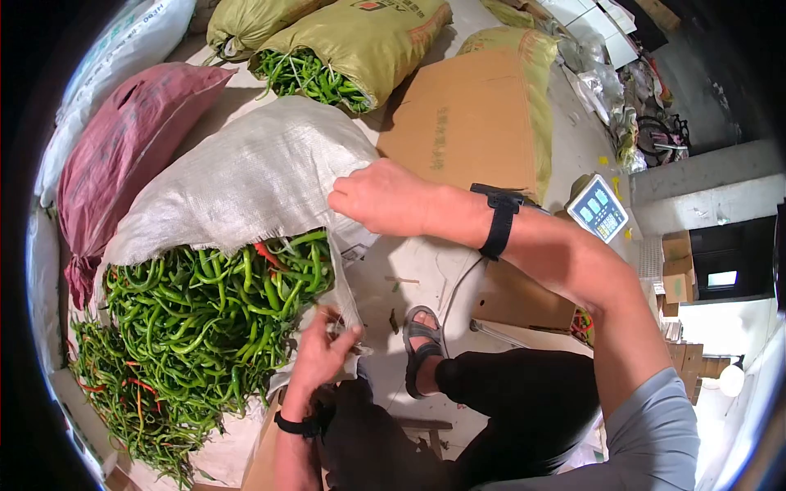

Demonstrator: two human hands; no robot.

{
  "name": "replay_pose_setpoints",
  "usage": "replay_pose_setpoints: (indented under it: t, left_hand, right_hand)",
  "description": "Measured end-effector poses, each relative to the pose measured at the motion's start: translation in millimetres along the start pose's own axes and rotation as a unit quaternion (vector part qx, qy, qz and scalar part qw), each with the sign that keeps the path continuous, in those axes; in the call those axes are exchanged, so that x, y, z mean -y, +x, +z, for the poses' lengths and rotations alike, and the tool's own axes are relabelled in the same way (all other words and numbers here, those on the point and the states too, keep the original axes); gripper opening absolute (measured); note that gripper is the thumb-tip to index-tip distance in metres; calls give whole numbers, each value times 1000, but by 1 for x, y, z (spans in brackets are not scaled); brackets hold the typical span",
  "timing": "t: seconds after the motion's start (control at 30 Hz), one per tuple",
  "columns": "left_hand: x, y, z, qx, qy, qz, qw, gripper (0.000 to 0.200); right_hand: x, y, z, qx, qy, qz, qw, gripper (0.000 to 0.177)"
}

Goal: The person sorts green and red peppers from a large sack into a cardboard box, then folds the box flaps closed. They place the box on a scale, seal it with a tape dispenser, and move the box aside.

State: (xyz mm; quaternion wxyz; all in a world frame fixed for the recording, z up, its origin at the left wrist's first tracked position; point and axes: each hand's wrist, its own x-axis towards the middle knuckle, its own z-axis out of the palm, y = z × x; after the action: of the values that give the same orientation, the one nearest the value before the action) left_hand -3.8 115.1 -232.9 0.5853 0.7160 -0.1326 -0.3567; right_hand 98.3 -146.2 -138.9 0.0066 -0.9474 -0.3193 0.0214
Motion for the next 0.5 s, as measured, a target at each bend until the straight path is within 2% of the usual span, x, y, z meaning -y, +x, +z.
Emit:
replay_pose_setpoints:
  t: [0.03,0.1,0.13,0.17,0.2,0.23,0.3,0.33,0.37,0.43,0.47,0.5]
  left_hand:
    - [-2,10,3,-65,-27,-19,997,47]
    - [-15,37,-1,-173,42,13,984,55]
    - [-7,56,-3,-196,81,51,976,56]
    - [-1,77,-4,-219,119,89,964,58]
    - [-12,92,-4,-189,88,44,977,55]
    - [-17,105,-2,-188,89,47,977,55]
    - [-17,129,5,-123,5,-7,992,39]
    - [-15,137,12,-167,7,-32,986,31]
    - [-12,143,16,-161,9,-30,986,31]
    - [-15,149,26,-171,-121,-48,977,35]
    - [-2,157,33,-172,-187,-54,966,31]
    - [-3,156,34,-172,-187,-54,966,31]
  right_hand:
    - [-3,-6,1,0,-1,3,1000,14]
    - [-9,-21,2,-65,53,70,994,9]
    - [-10,-29,3,-66,53,72,994,9]
    - [-11,-35,2,-91,100,118,984,7]
    - [-12,-40,1,-117,144,163,969,7]
    - [-13,-45,-2,-119,143,164,969,7]
    - [-13,-56,-4,-123,143,188,964,8]
    - [-14,-61,-3,-124,143,194,963,8]
    - [-14,-64,-1,-124,145,188,964,8]
    - [-19,-67,7,-124,147,185,964,8]
    - [-20,-67,15,-131,151,180,963,7]
    - [-22,-63,19,-138,155,172,963,8]
